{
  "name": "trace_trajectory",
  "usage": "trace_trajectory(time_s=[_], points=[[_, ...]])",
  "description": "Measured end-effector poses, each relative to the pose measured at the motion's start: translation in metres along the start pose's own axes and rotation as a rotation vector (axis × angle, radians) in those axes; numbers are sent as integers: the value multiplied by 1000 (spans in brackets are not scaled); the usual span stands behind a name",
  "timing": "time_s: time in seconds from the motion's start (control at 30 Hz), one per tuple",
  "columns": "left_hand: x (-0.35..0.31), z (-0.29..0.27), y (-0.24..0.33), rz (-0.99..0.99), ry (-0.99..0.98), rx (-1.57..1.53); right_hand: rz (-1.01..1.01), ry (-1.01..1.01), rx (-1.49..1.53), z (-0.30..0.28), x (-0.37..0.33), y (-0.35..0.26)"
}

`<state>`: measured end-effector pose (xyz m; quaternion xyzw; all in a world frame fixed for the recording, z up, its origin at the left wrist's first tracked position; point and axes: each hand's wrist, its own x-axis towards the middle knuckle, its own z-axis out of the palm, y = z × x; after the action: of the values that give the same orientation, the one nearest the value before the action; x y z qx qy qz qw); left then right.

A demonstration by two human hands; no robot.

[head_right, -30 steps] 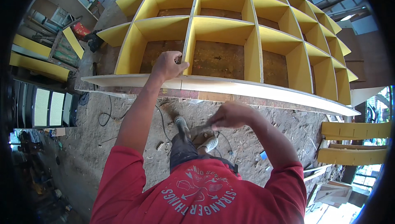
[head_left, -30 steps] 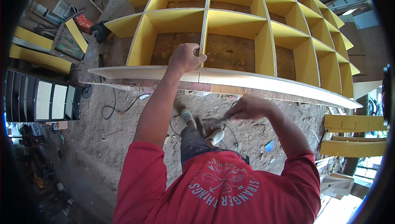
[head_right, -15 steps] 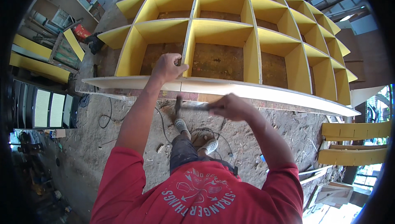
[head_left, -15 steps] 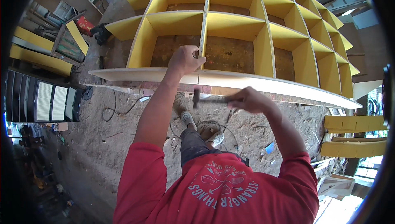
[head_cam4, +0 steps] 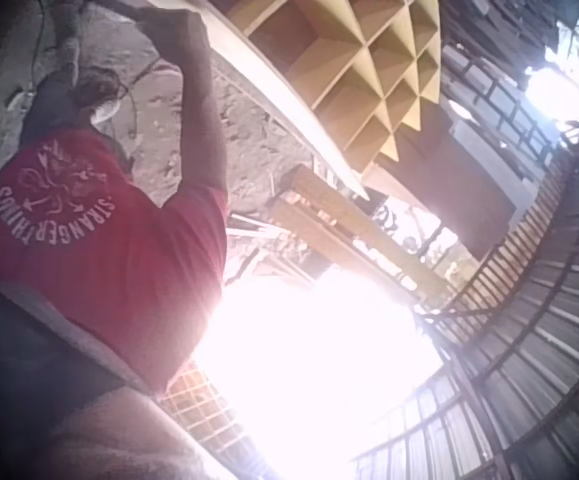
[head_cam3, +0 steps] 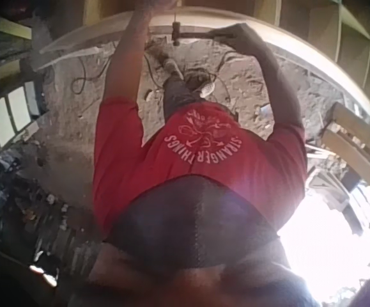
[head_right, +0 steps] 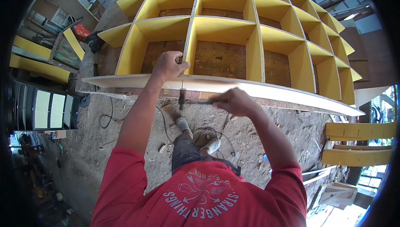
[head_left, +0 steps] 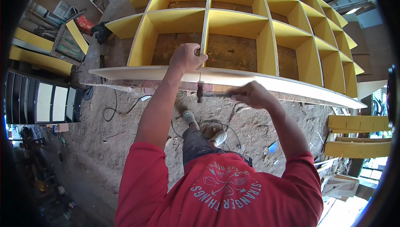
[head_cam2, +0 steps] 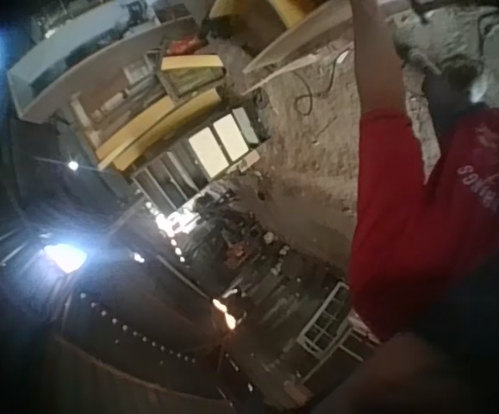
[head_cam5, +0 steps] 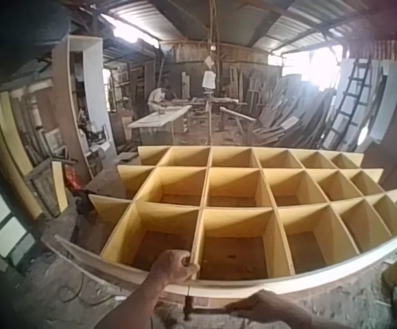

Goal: The person trims nails on a wooden board using pincers, then hammers nails into the board to attach it to a shelving unit using a hammer.

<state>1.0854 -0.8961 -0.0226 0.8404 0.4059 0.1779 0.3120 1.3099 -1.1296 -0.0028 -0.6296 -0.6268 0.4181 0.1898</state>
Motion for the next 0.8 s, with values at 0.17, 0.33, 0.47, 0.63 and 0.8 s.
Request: trace_trajectory(time_s=[0.17,0.33,0.47,0.63,0.8], points=[[0,0,-8,43,6,36,-199,-518,-120,0,-8,-26],[1,1,-12,32,18,44,169,-114,-135,-13,2,-26],[3,4,-10,119,79,25,-132,-488,-66,-3,-14,-24],[3,-1,-9,100,87,56,66,-186,-102,-10,-3,-32],[0,-5,6,3,-17,32,-100,-498,-104,-4,-15,-32]])
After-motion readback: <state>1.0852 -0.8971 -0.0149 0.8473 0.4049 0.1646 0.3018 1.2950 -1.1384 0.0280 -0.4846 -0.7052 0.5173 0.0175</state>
